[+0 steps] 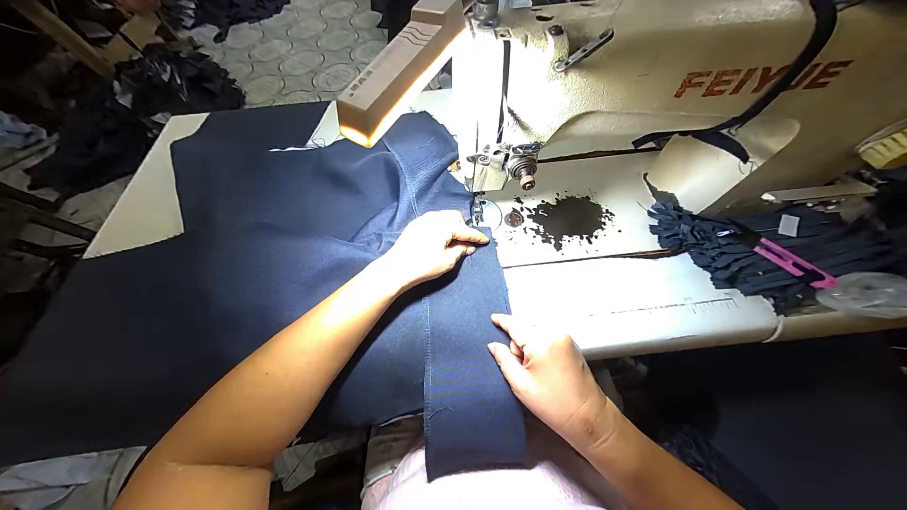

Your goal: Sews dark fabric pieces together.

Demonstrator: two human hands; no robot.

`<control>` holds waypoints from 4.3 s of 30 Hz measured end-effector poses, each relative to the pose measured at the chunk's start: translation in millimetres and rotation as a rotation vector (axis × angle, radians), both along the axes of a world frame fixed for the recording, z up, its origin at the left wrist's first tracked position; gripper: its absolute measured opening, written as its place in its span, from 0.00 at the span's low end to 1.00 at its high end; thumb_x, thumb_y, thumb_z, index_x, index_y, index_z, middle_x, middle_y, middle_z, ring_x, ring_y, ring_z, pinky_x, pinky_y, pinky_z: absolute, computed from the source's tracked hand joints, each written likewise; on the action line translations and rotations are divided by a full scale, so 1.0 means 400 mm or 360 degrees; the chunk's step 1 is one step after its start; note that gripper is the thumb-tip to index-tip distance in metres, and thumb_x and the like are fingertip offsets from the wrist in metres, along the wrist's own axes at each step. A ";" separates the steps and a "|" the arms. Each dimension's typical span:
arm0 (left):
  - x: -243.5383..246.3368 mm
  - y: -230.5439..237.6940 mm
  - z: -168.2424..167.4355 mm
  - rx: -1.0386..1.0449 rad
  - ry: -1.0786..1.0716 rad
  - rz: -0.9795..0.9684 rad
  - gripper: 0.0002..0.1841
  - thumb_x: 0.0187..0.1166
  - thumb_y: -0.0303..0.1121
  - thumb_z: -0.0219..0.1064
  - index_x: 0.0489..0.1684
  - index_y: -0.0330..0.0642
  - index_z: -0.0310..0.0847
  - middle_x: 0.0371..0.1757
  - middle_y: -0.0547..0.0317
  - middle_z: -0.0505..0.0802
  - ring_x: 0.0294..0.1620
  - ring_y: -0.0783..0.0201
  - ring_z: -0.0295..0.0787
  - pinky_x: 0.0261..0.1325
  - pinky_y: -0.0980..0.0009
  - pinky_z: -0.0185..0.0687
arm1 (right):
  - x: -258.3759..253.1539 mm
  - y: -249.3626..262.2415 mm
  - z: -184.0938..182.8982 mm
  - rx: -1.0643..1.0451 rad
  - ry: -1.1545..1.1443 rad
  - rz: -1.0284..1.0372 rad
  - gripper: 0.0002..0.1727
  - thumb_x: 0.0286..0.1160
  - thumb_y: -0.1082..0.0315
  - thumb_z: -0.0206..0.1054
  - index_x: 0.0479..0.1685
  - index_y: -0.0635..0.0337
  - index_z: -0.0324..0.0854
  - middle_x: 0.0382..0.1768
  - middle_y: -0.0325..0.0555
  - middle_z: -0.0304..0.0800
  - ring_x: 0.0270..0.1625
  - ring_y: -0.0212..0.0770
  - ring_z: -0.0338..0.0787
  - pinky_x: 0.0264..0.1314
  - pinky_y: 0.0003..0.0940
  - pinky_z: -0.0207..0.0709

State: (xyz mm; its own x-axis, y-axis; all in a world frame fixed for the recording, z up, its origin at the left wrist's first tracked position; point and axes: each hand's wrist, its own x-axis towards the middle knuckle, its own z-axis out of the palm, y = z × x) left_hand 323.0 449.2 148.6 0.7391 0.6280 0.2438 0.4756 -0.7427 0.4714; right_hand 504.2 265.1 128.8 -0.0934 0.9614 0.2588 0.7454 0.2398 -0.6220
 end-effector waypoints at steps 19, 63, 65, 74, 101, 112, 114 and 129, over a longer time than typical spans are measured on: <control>0.011 -0.020 0.003 0.0102 0.0088 0.0057 0.13 0.80 0.28 0.65 0.53 0.48 0.96 0.38 0.52 0.89 0.44 0.53 0.87 0.49 0.53 0.81 | -0.010 -0.004 0.002 0.0036 -0.0074 -0.0019 0.19 0.71 0.66 0.65 0.57 0.64 0.92 0.24 0.45 0.91 0.23 0.40 0.85 0.29 0.38 0.80; 0.017 -0.100 -0.037 0.0105 0.0382 0.0333 0.31 0.90 0.50 0.43 0.88 0.47 0.68 0.89 0.57 0.73 0.94 0.51 0.57 0.85 0.23 0.34 | -0.034 0.061 0.017 -0.0009 -0.0112 0.0028 0.19 0.71 0.67 0.65 0.57 0.65 0.92 0.22 0.44 0.88 0.21 0.39 0.83 0.28 0.38 0.79; 0.018 -0.100 -0.035 0.0105 0.0391 0.0339 0.31 0.90 0.50 0.43 0.88 0.46 0.68 0.89 0.57 0.73 0.94 0.51 0.57 0.85 0.23 0.34 | -0.033 0.061 0.018 -0.0016 -0.0110 0.0029 0.19 0.71 0.67 0.65 0.57 0.65 0.92 0.22 0.43 0.88 0.21 0.38 0.82 0.28 0.36 0.79; 0.017 -0.097 -0.034 0.0091 0.0364 0.0333 0.30 0.90 0.49 0.45 0.87 0.46 0.69 0.88 0.56 0.73 0.93 0.50 0.57 0.85 0.22 0.35 | -0.035 0.067 0.020 -0.0063 -0.0081 0.0009 0.20 0.71 0.66 0.65 0.58 0.65 0.92 0.21 0.42 0.87 0.21 0.37 0.80 0.27 0.35 0.77; -0.019 -0.120 -0.040 0.0068 0.0329 0.0254 0.33 0.87 0.56 0.47 0.84 0.47 0.73 0.88 0.58 0.75 0.94 0.48 0.55 0.83 0.20 0.34 | -0.032 0.069 0.035 -0.0005 -0.0175 -0.0029 0.16 0.69 0.70 0.66 0.51 0.65 0.94 0.41 0.52 0.97 0.42 0.47 0.96 0.46 0.42 0.88; -0.016 -0.055 -0.021 -0.0008 0.0351 0.0213 0.33 0.87 0.57 0.52 0.85 0.46 0.70 0.89 0.56 0.72 0.95 0.47 0.52 0.82 0.18 0.31 | -0.036 0.105 0.025 0.0167 -0.0230 -0.0148 0.13 0.72 0.68 0.68 0.49 0.62 0.93 0.34 0.49 0.94 0.33 0.46 0.92 0.37 0.43 0.85; -0.018 -0.052 -0.011 -0.0029 0.0399 0.0202 0.34 0.87 0.57 0.53 0.86 0.45 0.69 0.90 0.56 0.70 0.96 0.47 0.50 0.82 0.18 0.32 | -0.025 0.091 0.003 0.0352 -0.0221 -0.0067 0.14 0.74 0.65 0.68 0.52 0.60 0.93 0.42 0.47 0.97 0.43 0.46 0.95 0.47 0.41 0.88; -0.075 -0.037 -0.025 0.0106 0.0252 -0.0070 0.24 0.87 0.54 0.54 0.66 0.48 0.83 0.86 0.56 0.76 0.93 0.42 0.56 0.79 0.16 0.37 | 0.093 0.055 -0.034 0.0605 -0.0482 0.0446 0.18 0.86 0.55 0.57 0.34 0.54 0.88 0.38 0.42 0.93 0.52 0.49 0.88 0.51 0.45 0.76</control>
